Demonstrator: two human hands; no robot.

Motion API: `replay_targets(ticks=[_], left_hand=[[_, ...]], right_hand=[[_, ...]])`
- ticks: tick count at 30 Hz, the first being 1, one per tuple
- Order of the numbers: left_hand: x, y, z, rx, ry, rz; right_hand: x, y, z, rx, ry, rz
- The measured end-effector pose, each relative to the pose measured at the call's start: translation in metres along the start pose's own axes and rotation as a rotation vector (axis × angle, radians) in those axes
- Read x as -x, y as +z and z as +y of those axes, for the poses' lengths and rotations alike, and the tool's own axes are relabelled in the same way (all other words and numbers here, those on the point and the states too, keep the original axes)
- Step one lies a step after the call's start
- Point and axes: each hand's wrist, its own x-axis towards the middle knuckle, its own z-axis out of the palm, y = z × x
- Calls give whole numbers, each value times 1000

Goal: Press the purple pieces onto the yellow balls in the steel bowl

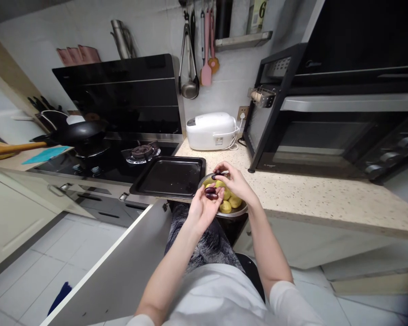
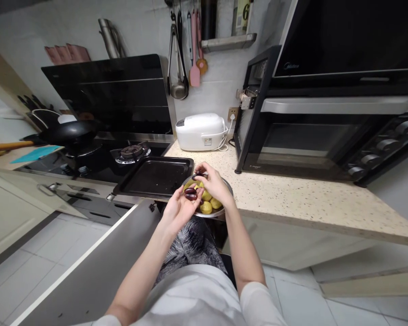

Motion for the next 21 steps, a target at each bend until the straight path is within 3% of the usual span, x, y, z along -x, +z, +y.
replay_targets(ticks=[4,7,9,12,15,17,20,21], left_hand=[[-7,12,10,93,38,27],[-10,17,21,123,46,71],[-13,16,28,122,40,94],[-19,10,42,132,41,117],[-28,2,66,70,55,79],[-35,-6,89,-124,143,39],[-48,-23,130,-814,389,61],[-52,-30,144,-903,424,89]], right_hand=[[4,15,-33,31,-150,-206],[3,23,-40,67,-250,-276],[1,24,-39,54,-261,-255],[1,18,-34,73,-191,-127],[11,9,-24,271,-63,-51],[21,6,-15,443,17,-92],[35,7,-7,634,48,-169],[38,8,-5,678,32,-188]])
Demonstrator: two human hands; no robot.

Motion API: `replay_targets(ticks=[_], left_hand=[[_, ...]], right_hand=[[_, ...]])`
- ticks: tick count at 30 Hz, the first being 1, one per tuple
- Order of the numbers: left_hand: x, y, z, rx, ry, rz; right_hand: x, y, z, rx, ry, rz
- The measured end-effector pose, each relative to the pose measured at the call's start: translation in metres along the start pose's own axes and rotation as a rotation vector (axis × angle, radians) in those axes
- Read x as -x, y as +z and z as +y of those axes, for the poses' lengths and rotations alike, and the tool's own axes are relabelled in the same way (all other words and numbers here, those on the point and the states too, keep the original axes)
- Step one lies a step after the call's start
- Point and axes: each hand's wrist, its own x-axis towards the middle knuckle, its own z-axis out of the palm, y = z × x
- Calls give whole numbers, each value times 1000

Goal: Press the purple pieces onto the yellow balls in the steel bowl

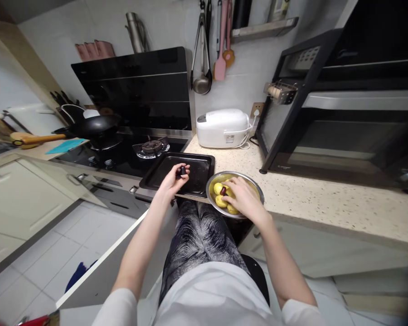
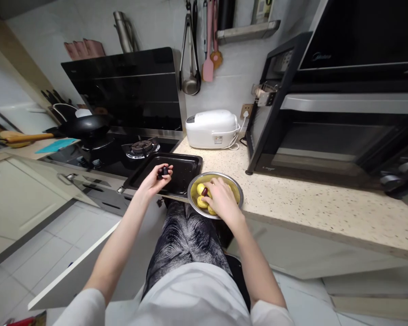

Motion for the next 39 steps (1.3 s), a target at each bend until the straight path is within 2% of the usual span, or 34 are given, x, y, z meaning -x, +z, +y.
replay_targets(ticks=[3,6,10,17,22,30,39], left_hand=[[-19,-41,-1,-231,41,63],[-29,-73,-5,-523,101,131],[-33,-92,-9,-877,233,152],[-34,-92,-17,-1262,325,36],[-35,-93,-19,-1400,336,-8],[-29,-96,-20,-1456,357,-64],[-18,-88,-18,-1429,356,-86]], right_hand=[[2,4,-3,72,-64,-18],[0,5,-6,78,-85,-20],[-1,8,-9,56,-112,-20],[6,15,-15,111,-82,-1],[7,16,-16,-13,-57,27],[1,23,-18,-143,23,117],[4,33,-21,97,-34,116]])
